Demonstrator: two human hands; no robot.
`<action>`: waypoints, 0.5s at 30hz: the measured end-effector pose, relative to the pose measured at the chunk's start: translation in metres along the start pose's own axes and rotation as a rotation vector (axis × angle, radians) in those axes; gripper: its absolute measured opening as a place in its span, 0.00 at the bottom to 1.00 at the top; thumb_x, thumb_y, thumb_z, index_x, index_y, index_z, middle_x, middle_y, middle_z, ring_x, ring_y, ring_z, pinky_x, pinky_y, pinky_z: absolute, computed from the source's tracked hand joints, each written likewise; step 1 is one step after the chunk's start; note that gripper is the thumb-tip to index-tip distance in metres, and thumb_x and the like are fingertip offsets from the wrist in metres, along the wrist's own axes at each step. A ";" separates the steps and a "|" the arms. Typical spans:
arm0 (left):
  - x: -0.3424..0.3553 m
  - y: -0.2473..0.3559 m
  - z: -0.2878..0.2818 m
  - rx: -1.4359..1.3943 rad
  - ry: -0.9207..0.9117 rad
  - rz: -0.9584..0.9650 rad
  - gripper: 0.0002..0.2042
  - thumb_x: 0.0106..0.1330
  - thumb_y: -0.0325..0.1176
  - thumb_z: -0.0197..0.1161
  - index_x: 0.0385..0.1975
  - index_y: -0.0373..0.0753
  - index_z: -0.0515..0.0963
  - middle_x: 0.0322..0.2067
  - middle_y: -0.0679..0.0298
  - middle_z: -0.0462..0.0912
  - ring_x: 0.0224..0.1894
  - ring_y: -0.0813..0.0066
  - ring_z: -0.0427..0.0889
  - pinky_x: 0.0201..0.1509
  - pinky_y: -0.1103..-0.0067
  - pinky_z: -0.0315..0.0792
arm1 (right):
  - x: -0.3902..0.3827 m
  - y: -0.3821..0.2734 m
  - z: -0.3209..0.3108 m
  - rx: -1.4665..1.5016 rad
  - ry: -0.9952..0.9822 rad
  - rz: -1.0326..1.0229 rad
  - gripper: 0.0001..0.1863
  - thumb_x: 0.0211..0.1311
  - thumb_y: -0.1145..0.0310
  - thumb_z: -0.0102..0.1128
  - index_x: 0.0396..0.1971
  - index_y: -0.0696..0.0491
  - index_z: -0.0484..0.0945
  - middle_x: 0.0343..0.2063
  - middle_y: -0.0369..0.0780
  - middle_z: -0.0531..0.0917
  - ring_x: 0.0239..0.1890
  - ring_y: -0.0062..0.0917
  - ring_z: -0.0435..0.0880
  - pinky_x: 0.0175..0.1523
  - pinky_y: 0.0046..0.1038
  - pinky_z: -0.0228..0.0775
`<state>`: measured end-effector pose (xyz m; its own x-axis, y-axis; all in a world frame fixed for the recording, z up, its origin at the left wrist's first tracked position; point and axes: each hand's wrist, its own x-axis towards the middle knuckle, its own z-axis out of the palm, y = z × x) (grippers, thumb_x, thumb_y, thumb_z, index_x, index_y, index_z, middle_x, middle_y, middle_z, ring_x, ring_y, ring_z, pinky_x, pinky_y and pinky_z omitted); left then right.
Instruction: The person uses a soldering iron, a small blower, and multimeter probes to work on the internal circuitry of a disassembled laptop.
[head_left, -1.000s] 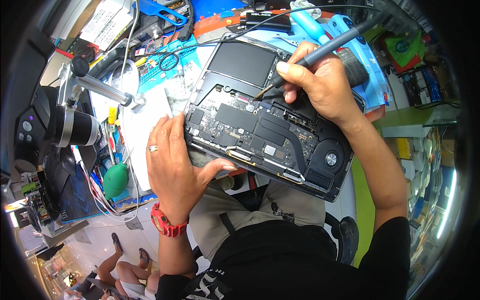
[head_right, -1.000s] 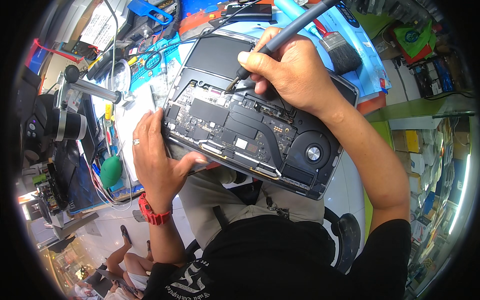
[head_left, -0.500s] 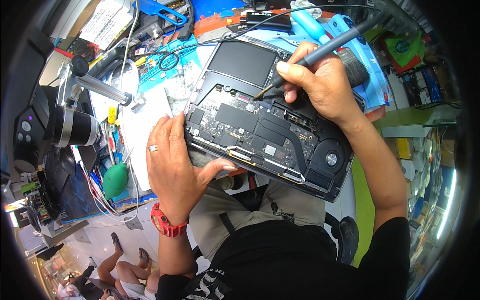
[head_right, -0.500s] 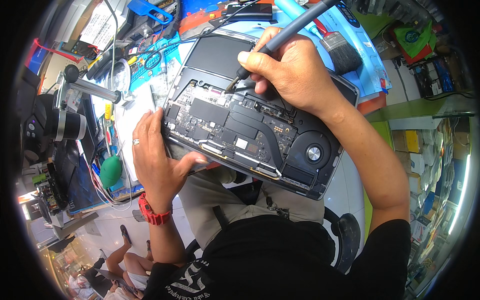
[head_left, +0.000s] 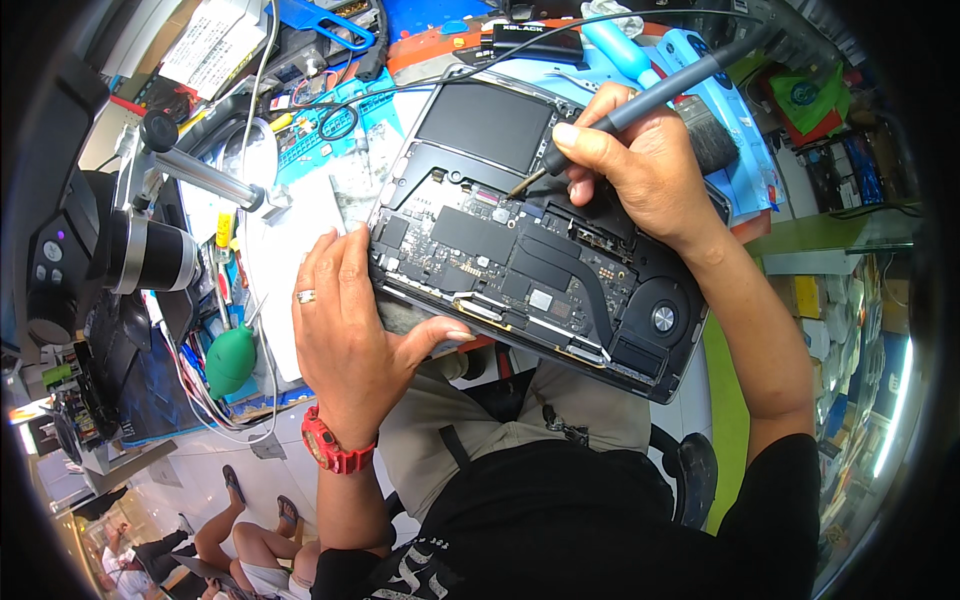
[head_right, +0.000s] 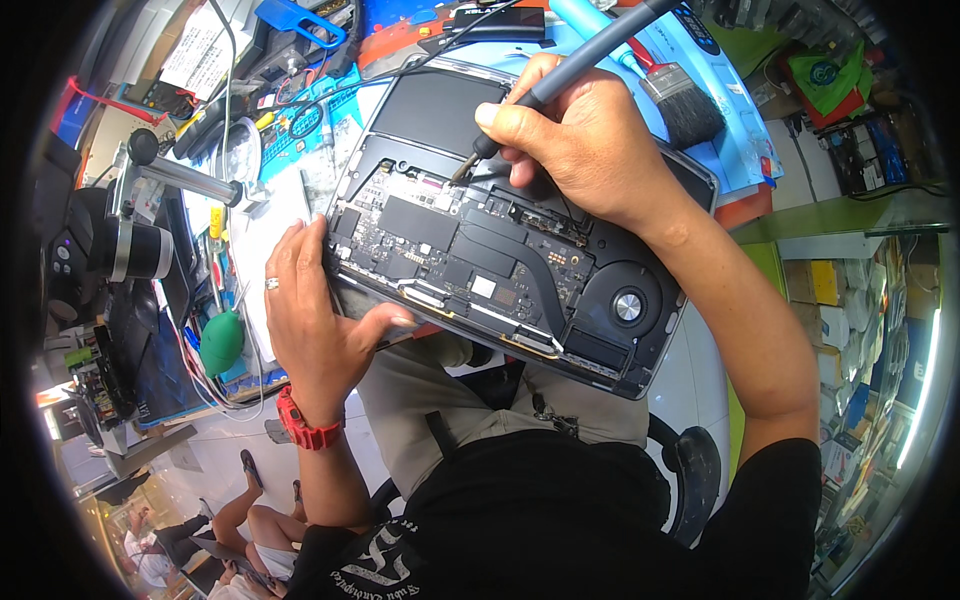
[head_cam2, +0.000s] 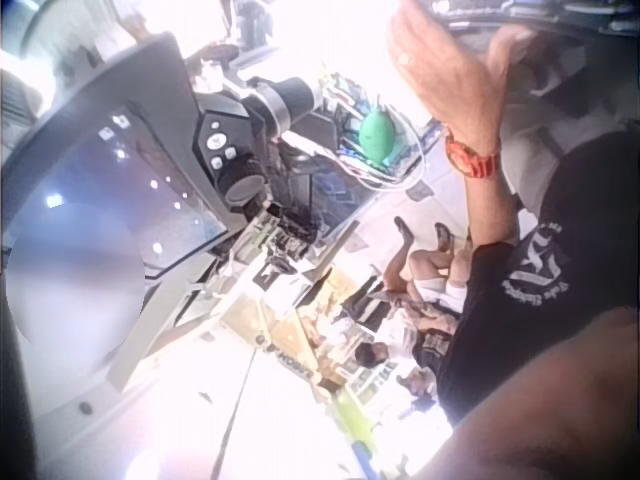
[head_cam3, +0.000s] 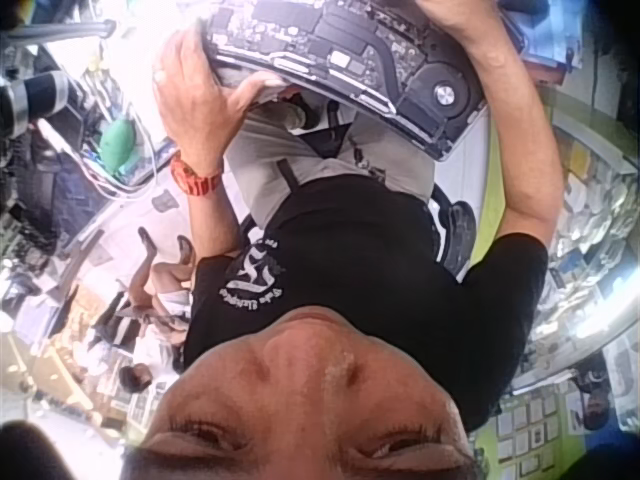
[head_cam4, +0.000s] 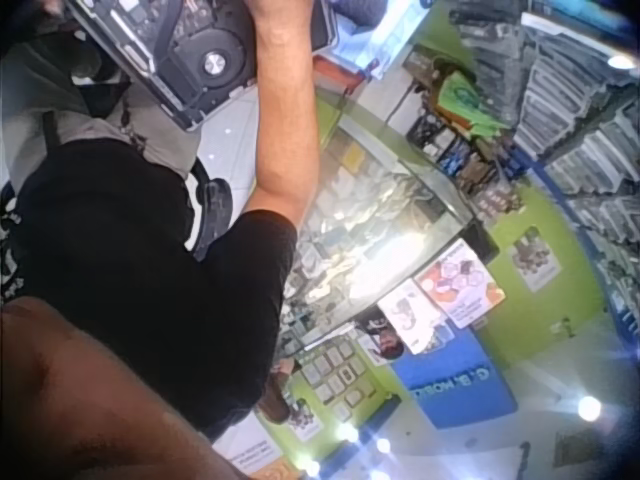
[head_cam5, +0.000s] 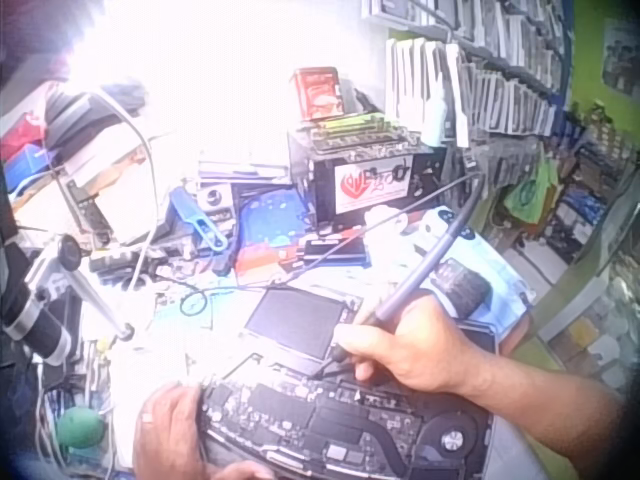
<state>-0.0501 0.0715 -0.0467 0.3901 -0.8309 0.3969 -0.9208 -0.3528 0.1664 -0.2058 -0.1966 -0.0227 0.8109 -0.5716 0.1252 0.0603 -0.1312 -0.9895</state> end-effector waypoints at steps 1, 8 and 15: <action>0.001 0.001 -0.001 -0.001 0.007 0.008 0.56 0.50 0.73 0.73 0.66 0.25 0.74 0.58 0.45 0.81 0.66 0.40 0.76 0.70 0.54 0.71 | 0.000 0.000 0.000 -0.001 0.003 0.003 0.13 0.73 0.65 0.72 0.34 0.58 0.79 0.25 0.38 0.85 0.23 0.16 0.84 0.30 0.19 0.80; -0.002 -0.003 0.002 -0.002 -0.018 -0.017 0.59 0.50 0.79 0.68 0.69 0.27 0.73 0.63 0.45 0.79 0.69 0.41 0.74 0.71 0.55 0.68 | 0.000 0.000 -0.001 0.011 0.001 -0.004 0.13 0.73 0.65 0.72 0.34 0.58 0.79 0.25 0.38 0.84 0.23 0.16 0.84 0.29 0.19 0.79; -0.002 -0.002 0.002 -0.003 -0.014 -0.013 0.59 0.49 0.78 0.68 0.68 0.27 0.73 0.62 0.44 0.80 0.69 0.40 0.74 0.71 0.54 0.68 | 0.000 -0.001 0.000 0.031 0.007 0.000 0.13 0.73 0.66 0.71 0.33 0.58 0.79 0.24 0.38 0.84 0.23 0.16 0.84 0.29 0.19 0.79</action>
<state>-0.0488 0.0729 -0.0494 0.4020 -0.8321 0.3821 -0.9156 -0.3623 0.1742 -0.2061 -0.1966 -0.0218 0.8069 -0.5772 0.1257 0.0783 -0.1063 -0.9912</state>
